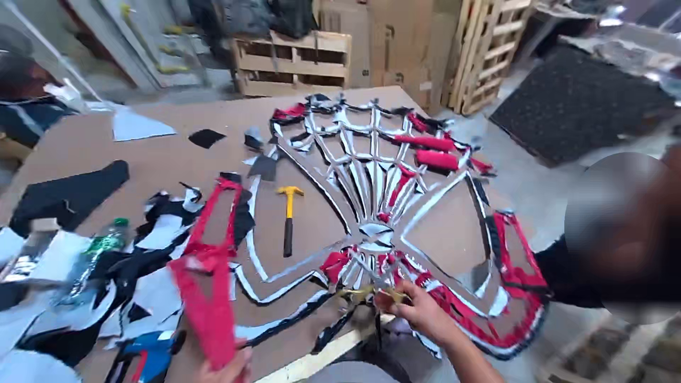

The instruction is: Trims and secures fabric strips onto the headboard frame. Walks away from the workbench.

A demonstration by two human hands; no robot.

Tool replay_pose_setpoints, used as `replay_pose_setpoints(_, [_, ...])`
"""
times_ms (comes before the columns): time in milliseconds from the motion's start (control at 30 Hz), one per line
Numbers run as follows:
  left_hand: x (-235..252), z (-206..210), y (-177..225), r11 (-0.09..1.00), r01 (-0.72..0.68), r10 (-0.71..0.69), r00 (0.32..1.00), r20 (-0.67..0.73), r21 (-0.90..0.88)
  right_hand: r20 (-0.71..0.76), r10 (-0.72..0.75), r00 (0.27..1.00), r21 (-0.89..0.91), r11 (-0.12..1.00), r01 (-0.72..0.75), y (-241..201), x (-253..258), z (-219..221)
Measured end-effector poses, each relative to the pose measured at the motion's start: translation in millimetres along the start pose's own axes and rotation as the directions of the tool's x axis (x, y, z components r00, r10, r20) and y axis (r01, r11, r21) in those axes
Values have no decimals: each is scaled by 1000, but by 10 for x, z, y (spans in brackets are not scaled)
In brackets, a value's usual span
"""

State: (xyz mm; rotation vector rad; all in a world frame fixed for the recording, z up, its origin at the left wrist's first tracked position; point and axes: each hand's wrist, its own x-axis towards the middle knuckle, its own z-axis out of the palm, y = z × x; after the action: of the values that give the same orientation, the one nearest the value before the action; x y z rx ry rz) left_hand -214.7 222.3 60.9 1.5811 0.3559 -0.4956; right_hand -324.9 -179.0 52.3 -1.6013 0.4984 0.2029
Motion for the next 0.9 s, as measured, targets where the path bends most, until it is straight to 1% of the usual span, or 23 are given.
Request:
replay_pose_setpoints(33, [103,116,32,998,16,-18,999,31,57,-30,7,1000,92,996,-4,88,-275,-37])
replay_pose_setpoints(100, [354,323,136,981,0,-16,997,81,193,-77,28,997,296,955,-4,254,-730,-63])
replay_pose_setpoints(167, [580,553,260,956,-30,-16,988,154,292,-96,76,993,405,914,-31,381,-1090,-85])
replay_pose_setpoints(233, [734,753,387,957,-61,-4,975,222,284,-66,93,993,470,881,-51,474,-1298,-42])
replay_pose_setpoints(300, [805,946,449,979,-64,11,965,264,195,-54,64,997,549,835,-24,537,-1351,37])
replay_pose_setpoints(333, [812,1037,453,985,-56,9,959,282,161,-68,54,996,556,831,-7,550,-1340,79])
replay_pose_setpoints(367, [810,1119,439,990,-41,-1,953,303,133,-86,56,995,528,850,-2,541,-1310,120])
replay_pose_setpoints(433, [764,1248,388,998,-6,-19,934,357,70,-125,70,990,397,918,-15,443,-1188,208])
replay_pose_setpoints(500, [653,1343,334,1000,28,-22,888,460,-5,-179,87,980,168,984,-56,287,-998,303])
replay_pose_setpoints(567, [516,1433,291,996,54,-3,821,570,-73,-198,90,976,-41,994,-100,112,-787,379])
replay_pose_setpoints(600, [439,1481,282,995,61,1,800,600,-84,-191,80,978,-113,988,-103,32,-690,412])
replay_pose_setpoints(633, [362,1524,281,994,68,1,795,606,-91,-176,61,983,-156,984,-89,-31,-600,436])
replay_pose_setpoints(733, [216,1600,265,984,73,35,816,578,-163,-125,2,992,-179,984,-25,-168,-364,472])
replay_pose_setpoints(833, [115,1664,249,959,55,97,858,505,-277,-41,-55,998,-151,987,48,-275,-180,509])
replay_pose_setpoints(900, [68,1692,281,936,38,159,842,515,-351,46,-95,994,-109,989,99,-317,-104,571])
